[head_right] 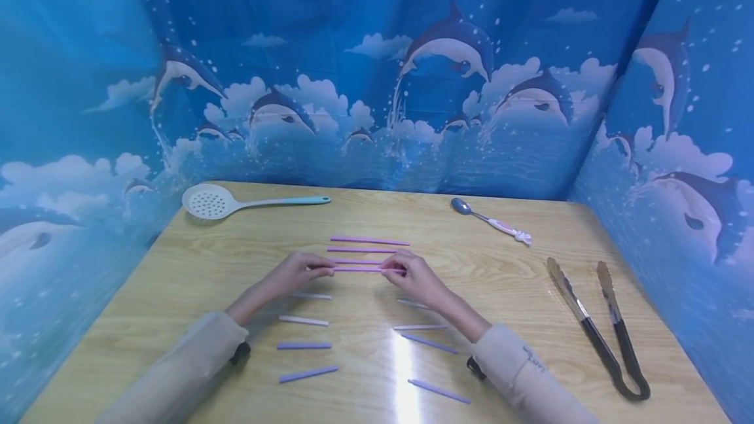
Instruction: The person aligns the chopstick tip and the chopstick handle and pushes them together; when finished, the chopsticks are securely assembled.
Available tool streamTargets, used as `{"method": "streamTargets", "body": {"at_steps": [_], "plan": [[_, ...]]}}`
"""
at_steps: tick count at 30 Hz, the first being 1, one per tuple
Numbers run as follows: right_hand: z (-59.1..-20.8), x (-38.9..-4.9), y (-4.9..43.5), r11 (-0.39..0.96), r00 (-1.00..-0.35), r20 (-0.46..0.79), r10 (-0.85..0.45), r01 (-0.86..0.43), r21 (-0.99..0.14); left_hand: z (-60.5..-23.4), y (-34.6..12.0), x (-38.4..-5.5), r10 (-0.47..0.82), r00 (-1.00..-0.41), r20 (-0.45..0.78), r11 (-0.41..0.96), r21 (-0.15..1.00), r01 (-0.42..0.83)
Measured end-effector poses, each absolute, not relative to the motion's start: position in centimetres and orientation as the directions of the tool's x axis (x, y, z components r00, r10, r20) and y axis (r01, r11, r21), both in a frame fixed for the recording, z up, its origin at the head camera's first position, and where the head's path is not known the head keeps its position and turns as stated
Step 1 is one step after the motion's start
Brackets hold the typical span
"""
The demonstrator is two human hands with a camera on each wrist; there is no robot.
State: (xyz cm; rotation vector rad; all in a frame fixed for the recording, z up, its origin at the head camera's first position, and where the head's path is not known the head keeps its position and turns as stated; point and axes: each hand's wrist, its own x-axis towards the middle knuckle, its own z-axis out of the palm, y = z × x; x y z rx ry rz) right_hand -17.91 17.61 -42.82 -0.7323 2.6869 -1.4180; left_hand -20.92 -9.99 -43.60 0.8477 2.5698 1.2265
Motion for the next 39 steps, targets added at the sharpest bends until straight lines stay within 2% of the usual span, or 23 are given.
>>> {"method": "streamTargets", "body": {"at_steps": [14, 22, 26, 32, 39], "plan": [[-40.6, -17.1, 16.3, 0.473, -0.888, 0.238, -0.392, -0.417, -0.776, -43.3, -10.1, -20.4, 0.553, -0.817, 0.164, 0.447, 0.77, 0.456], [-38.3, -16.1, 15.8, 0.497, -0.888, 0.245, -0.39, -0.427, -0.756, -42.7, -9.8, -20.7, 0.524, -0.847, 0.092, 0.507, 0.765, 0.396], [-40.1, -17.2, 16.4, 0.503, -0.886, 0.249, -0.392, -0.432, -0.748, -42.4, -9.8, -20.8, 0.525, -0.848, 0.072, 0.533, 0.749, 0.393], [-42.3, -18.3, 17.3, 0.529, -0.887, 0.249, -0.388, -0.436, -0.728, -42.6, -10.2, -21.3, 0.554, -0.822, 0.129, 0.511, 0.727, 0.458], [-43.1, -18.7, 17.9, 0.555, -0.882, 0.26, -0.394, -0.454, -0.697, -43.0, -10.5, -21.3, 0.521, -0.851, 0.067, 0.56, 0.726, 0.4]]}}
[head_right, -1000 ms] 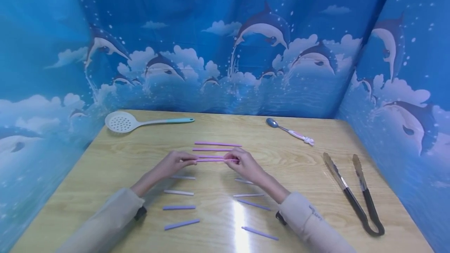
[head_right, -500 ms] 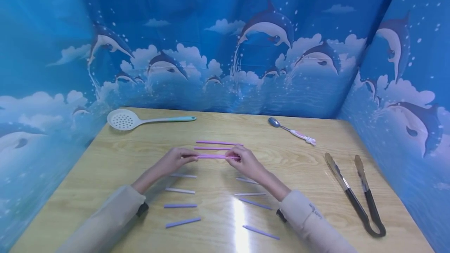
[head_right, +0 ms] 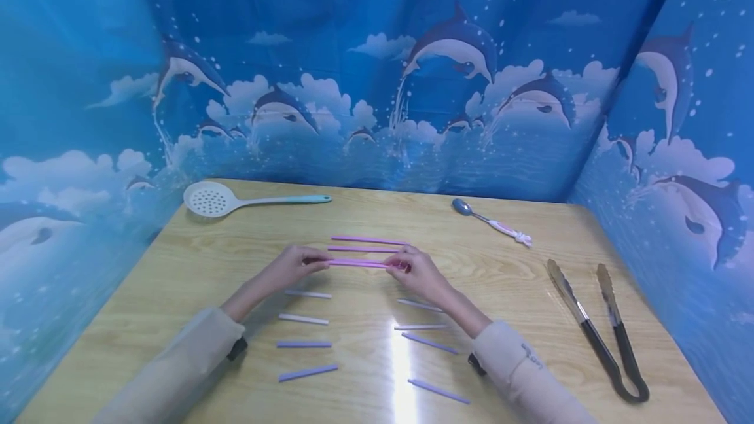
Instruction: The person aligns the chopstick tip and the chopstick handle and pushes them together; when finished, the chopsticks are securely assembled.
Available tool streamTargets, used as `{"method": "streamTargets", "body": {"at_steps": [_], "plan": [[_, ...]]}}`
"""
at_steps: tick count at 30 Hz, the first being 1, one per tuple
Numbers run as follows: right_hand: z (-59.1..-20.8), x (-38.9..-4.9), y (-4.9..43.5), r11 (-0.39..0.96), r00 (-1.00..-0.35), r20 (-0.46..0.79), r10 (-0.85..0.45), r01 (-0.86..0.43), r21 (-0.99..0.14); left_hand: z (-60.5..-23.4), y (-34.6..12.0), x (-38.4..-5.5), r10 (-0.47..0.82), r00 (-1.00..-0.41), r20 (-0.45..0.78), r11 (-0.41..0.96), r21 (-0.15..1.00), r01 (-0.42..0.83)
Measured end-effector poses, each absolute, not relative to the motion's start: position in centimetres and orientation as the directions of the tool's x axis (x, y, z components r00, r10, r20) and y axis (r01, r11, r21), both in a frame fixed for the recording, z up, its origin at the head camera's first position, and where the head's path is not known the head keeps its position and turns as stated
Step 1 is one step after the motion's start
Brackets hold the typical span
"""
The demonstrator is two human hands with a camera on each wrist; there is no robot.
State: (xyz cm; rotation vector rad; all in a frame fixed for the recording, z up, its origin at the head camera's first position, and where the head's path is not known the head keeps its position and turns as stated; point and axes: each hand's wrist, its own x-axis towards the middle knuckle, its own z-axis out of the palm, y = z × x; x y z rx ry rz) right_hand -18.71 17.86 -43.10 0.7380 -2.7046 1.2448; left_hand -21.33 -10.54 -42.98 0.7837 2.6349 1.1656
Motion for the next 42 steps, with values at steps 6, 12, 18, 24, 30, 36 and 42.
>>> {"method": "streamTargets", "body": {"at_steps": [6, 12, 18, 24, 30, 36, 42], "plan": [[-43.8, -19.1, 18.2, 0.551, -0.883, 0.246, -0.4, -0.446, -0.705, -43.6, -10.5, -21.5, 0.51, -0.859, 0.045, 0.589, 0.71, 0.387], [-44.3, -19.4, 18.6, 0.597, -0.901, 0.208, -0.382, -0.412, -0.688, -44.4, -10.6, -22.0, 0.511, -0.858, 0.046, 0.601, 0.695, 0.395], [-44.7, -19.9, 18.7, 0.632, -0.916, 0.134, -0.379, -0.362, -0.685, -45.1, -10.3, -22.6, 0.526, -0.85, 0.015, 0.604, 0.697, 0.387], [-45.1, -20.2, 18.8, 0.636, -0.921, 0.091, -0.38, -0.332, -0.697, -45.8, -10.0, -23.1, 0.553, -0.833, 0.002, 0.614, 0.674, 0.41], [-45.7, -20.5, 18.9, 0.647, -0.92, 0.094, -0.381, -0.338, -0.683, -45.9, -10.0, -23.4, 0.568, -0.823, 0.004, 0.616, 0.662, 0.428], [-46.0, -20.8, 18.8, 0.652, -0.911, 0.124, -0.393, -0.371, -0.661, -45.8, -10.2, -23.5, 0.579, -0.816, 0.012, 0.62, 0.643, 0.449], [-46.1, -20.9, 18.7, 0.653, -0.91, 0.126, -0.394, -0.374, -0.658, -45.8, -10.2, -23.5, 0.587, -0.809, 0.02, 0.618, 0.636, 0.463]]}}
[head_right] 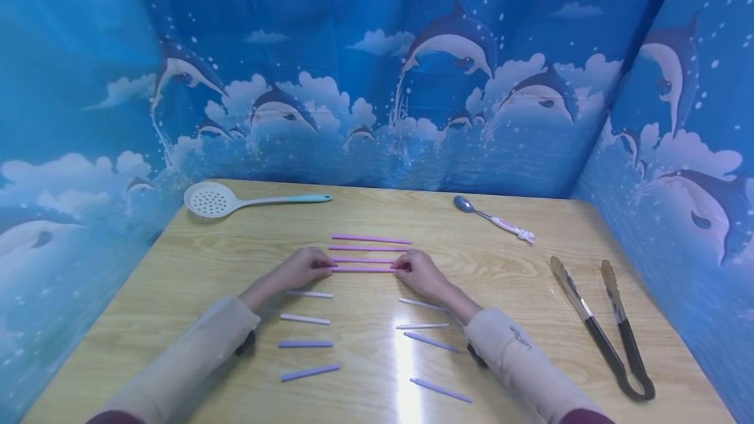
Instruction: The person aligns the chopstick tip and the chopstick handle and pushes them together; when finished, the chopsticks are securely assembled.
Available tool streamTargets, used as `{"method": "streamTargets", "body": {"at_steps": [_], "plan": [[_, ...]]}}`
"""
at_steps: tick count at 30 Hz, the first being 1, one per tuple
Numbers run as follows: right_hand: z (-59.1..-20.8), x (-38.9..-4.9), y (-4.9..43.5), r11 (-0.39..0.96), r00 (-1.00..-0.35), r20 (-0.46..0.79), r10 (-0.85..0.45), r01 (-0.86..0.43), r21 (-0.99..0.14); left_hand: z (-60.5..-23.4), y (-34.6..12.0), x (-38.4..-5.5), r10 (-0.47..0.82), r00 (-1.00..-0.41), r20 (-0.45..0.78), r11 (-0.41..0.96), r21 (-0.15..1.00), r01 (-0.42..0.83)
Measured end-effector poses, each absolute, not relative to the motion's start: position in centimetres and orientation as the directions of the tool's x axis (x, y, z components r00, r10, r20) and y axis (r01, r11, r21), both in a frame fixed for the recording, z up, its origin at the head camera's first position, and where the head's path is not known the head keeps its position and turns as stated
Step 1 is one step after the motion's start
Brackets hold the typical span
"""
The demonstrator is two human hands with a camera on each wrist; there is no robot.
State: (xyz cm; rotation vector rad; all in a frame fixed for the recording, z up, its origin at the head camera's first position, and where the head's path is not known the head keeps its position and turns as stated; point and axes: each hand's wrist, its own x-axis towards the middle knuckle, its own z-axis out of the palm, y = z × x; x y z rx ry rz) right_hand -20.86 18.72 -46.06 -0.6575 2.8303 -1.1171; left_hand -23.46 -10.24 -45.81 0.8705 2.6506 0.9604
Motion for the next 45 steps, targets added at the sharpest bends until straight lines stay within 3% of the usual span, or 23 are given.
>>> {"method": "streamTargets", "body": {"at_steps": [16, 23, 31, 36, 45], "plan": [[-45.8, -20.7, 18.8, 0.648, -0.905, 0.103, -0.412, -0.371, -0.665, -45.8, -10.3, -23.4, 0.582, -0.813, 0.021, 0.611, 0.648, 0.455], [-45.1, -20.1, 19.4, 0.648, -0.923, 0.07, -0.378, -0.318, -0.692, -45.8, -10.5, -23.1, 0.509, -0.86, -0.021, 0.639, 0.679, 0.362], [-44.8, -18.7, 20.7, 0.664, -0.936, -0.001, -0.352, -0.249, -0.705, -45.5, -12.0, -21.9, 0.504, -0.864, 0.018, 0.593, 0.72, 0.361], [-44.7, -17.7, 21.4, 0.641, -0.921, 0.007, -0.39, -0.277, -0.716, -45.3, -13.0, -20.9, 0.521, -0.853, 0.043, 0.559, 0.737, 0.379], [-44.5, -15.9, 22.3, 0.633, -0.905, -0.034, -0.423, -0.269, -0.726, -45.4, -14.2, -19.2, 0.504, -0.863, -0.013, 0.578, 0.748, 0.326]]}}
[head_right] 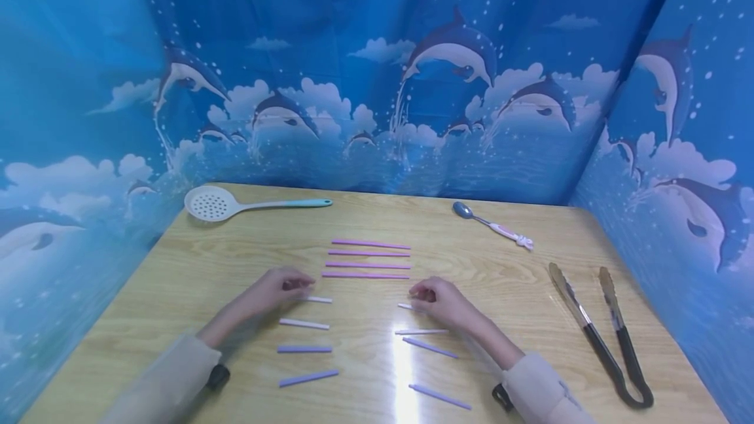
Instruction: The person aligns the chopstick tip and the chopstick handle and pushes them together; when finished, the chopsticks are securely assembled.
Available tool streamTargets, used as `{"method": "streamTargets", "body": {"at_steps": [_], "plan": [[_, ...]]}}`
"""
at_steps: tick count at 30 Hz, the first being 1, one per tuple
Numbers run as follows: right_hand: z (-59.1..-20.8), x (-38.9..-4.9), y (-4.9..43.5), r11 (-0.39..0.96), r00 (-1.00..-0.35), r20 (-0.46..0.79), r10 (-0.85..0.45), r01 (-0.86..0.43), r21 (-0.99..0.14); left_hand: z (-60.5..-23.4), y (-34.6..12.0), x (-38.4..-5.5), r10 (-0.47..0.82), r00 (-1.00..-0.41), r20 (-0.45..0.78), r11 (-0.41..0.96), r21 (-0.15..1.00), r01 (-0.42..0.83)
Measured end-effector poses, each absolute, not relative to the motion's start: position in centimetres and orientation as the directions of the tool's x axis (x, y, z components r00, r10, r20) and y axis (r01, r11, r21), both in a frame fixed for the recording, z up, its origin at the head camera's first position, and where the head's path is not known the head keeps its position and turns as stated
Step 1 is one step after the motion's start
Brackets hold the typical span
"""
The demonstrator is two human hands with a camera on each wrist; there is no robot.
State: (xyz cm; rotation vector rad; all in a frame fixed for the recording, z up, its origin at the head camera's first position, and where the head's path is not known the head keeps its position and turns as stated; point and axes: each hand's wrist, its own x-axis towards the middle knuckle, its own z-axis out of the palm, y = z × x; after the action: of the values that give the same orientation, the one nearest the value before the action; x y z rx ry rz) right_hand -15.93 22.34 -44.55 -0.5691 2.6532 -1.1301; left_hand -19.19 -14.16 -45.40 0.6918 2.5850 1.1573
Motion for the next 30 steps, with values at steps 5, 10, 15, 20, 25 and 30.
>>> {"method": "streamTargets", "body": {"at_steps": [5, 10, 15, 20, 25, 30], "plan": [[-44.63, -15.58, 22.51, 0.634, -0.893, -0.038, -0.449, -0.288, -0.718, -45.58, -14.34, -18.85, 0.558, -0.83, -0.002, 0.557, 0.742, 0.373], [-44.75, -15.48, 22.52, 0.63, -0.879, -0.021, -0.476, -0.325, -0.705, -45.74, -14.21, -18.96, 0.589, -0.808, 0.001, 0.56, 0.721, 0.408], [-44.81, -15.5, 22.54, 0.635, -0.873, -0.013, -0.488, -0.344, -0.692, -46.07, -14.15, -19.26, 0.618, -0.785, 0.034, 0.556, 0.687, 0.468], [-44.85, -15.55, 22.5, 0.637, -0.871, -0.007, -0.492, -0.354, -0.685, -46.27, -14.22, -19.39, 0.636, -0.771, 0.039, 0.561, 0.663, 0.496], [-44.82, -15.56, 22.39, 0.641, -0.873, -0.004, -0.488, -0.355, -0.681, -46.1, -14.19, -19.32, 0.646, -0.761, 0.052, 0.553, 0.656, 0.514], [-44.47, -15.37, 21.92, 0.637, -0.878, 0.006, -0.479, -0.351, -0.686, -45.38, -13.75, -19.0, 0.637, -0.769, 0.052, 0.55, 0.669, 0.5]]}}
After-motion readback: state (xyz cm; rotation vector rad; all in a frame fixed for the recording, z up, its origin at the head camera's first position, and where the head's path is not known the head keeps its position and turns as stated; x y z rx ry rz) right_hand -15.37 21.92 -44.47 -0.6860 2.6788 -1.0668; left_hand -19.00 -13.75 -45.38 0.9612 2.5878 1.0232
